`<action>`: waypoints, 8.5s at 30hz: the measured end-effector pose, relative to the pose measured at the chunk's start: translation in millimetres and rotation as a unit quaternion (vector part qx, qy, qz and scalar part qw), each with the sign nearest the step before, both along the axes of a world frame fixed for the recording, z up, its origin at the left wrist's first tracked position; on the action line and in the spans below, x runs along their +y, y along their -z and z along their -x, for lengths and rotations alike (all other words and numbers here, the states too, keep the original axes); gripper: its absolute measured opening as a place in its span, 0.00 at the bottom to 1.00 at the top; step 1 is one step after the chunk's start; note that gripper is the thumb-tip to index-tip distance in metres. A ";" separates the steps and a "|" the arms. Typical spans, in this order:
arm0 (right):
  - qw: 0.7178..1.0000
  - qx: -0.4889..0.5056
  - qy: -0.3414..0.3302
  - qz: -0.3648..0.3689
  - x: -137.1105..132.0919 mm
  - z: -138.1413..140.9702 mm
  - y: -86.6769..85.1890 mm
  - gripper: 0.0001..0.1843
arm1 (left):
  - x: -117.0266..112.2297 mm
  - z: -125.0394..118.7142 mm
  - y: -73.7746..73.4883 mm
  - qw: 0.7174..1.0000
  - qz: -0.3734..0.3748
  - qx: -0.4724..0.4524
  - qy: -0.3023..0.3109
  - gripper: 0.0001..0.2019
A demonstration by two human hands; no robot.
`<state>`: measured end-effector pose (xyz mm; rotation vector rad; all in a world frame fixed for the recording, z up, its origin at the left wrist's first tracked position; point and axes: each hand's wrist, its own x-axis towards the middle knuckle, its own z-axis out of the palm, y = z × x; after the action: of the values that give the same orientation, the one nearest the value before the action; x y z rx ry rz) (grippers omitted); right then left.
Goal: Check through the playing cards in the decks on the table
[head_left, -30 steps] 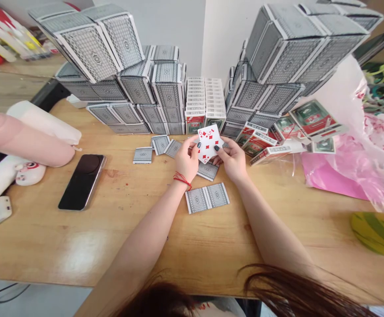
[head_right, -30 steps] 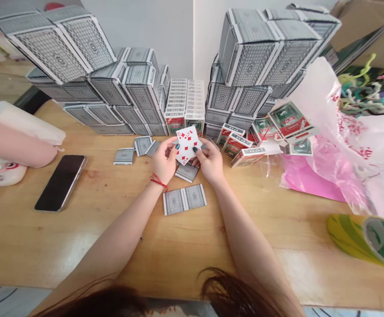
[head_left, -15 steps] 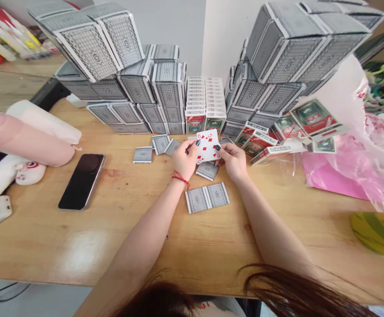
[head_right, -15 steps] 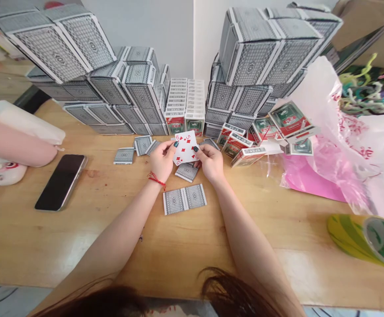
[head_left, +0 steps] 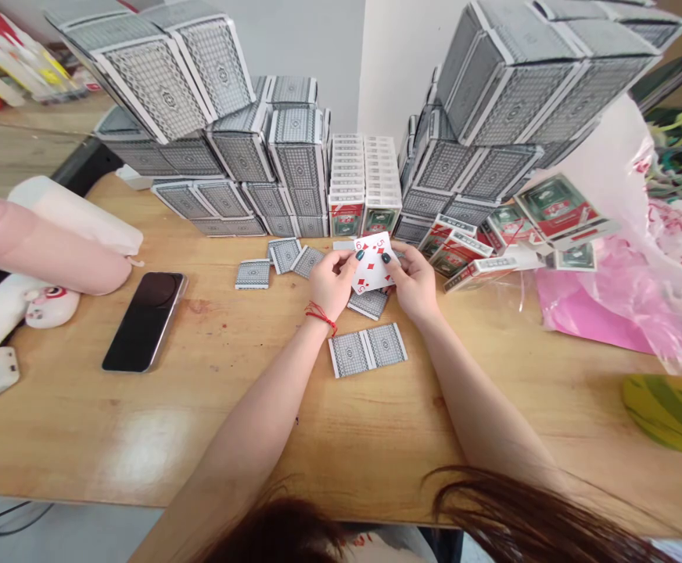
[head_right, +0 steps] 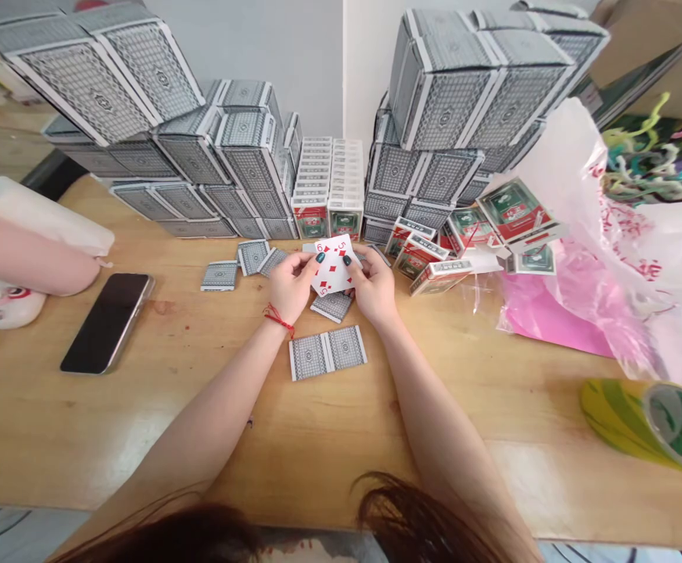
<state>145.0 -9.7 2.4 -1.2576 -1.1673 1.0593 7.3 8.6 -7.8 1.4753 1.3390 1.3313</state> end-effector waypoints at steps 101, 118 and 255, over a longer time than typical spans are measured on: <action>0.995 -0.054 0.074 -0.048 4.9 -5.6 13.5 0.20 | -1.7 -3.9 3.5 0.984 -0.006 -0.044 0.175 0.28; 0.996 -0.058 0.060 -0.041 7.1 -6.2 18.8 0.19 | -2.1 -6.0 5.6 0.989 0.005 -0.058 0.136 0.29; 1.000 -0.023 0.003 0.015 10.1 -11.7 18.3 0.30 | -3.8 -7.6 5.7 0.985 0.011 -0.100 0.139 0.28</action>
<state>156.7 0.4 -15.9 -1.3150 -1.1847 1.0514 14.9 4.7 -13.5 1.4125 0.9771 1.2402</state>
